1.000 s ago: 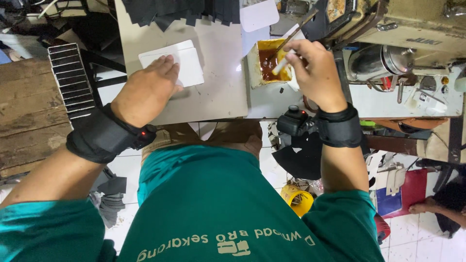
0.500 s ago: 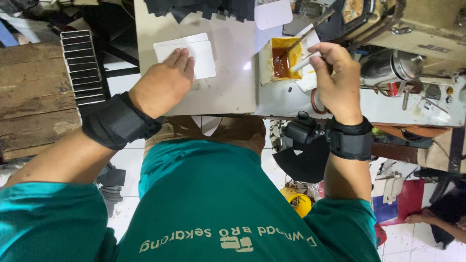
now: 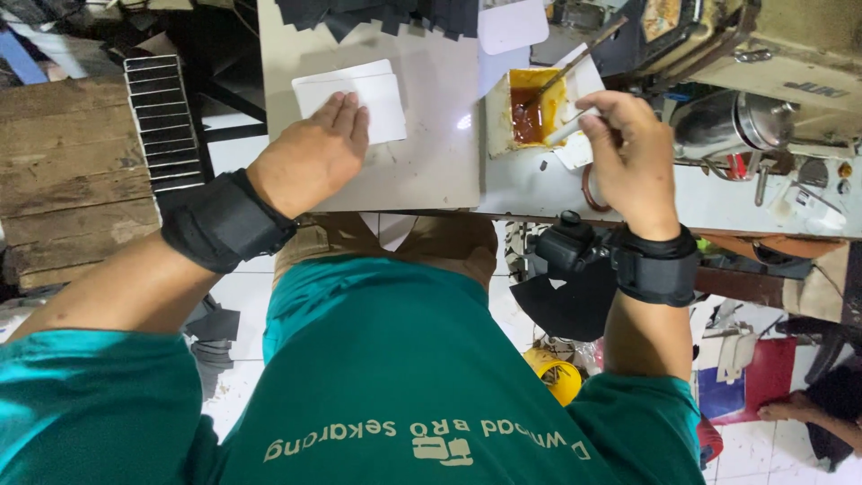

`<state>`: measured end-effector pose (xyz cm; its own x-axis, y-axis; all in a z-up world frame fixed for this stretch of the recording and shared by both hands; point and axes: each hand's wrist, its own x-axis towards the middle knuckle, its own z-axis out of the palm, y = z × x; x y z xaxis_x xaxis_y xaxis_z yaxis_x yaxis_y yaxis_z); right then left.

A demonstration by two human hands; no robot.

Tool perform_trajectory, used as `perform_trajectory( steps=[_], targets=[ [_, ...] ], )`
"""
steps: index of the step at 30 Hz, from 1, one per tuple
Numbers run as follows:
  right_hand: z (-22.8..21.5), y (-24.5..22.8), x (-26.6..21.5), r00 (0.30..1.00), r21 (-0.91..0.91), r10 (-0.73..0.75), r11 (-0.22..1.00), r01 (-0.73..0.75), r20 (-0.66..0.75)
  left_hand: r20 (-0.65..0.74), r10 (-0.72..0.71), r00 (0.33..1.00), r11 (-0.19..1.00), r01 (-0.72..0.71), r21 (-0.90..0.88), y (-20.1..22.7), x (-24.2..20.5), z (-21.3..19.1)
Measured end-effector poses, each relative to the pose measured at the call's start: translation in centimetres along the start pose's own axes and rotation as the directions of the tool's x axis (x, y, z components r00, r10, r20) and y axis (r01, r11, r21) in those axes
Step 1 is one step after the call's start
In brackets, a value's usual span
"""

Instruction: The person applies glue to small pieces of leather and attaches card or paper backings at a workshop bench.

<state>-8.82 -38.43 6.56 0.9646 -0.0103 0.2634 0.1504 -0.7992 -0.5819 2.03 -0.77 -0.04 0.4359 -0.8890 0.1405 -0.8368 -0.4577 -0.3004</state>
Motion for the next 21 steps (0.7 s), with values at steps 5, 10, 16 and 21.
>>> perform_trajectory(
  steps=[5, 10, 16, 21],
  targets=[
    [0.0, -0.1, 0.0, 0.999, 0.017, 0.017, 1.0, -0.016, -0.038, -0.022, 0.014, 1.0, 0.999, -0.014, 0.036, 0.1, 0.0, 0.5],
    [0.4, -0.3, -0.1, 0.999, 0.008, 0.013, 1.0, -0.013, -0.05, -0.056, 0.02, 0.998, 0.999, -0.018, 0.03, 0.2, 0.1, 0.5],
    [0.4, -0.3, -0.2, 0.997, 0.008, 0.006, 1.0, -0.006, -0.08, -0.086, -0.052, 0.995, 0.998, 0.05, -0.035, 0.4, 0.5, -0.2],
    [0.3, -0.2, -0.3, 0.996, 0.009, -0.002, 1.0, 0.003, -0.094, -0.127, -0.032, 0.991, 0.999, 0.032, -0.005, 0.5, 0.6, -1.1]
  ],
)
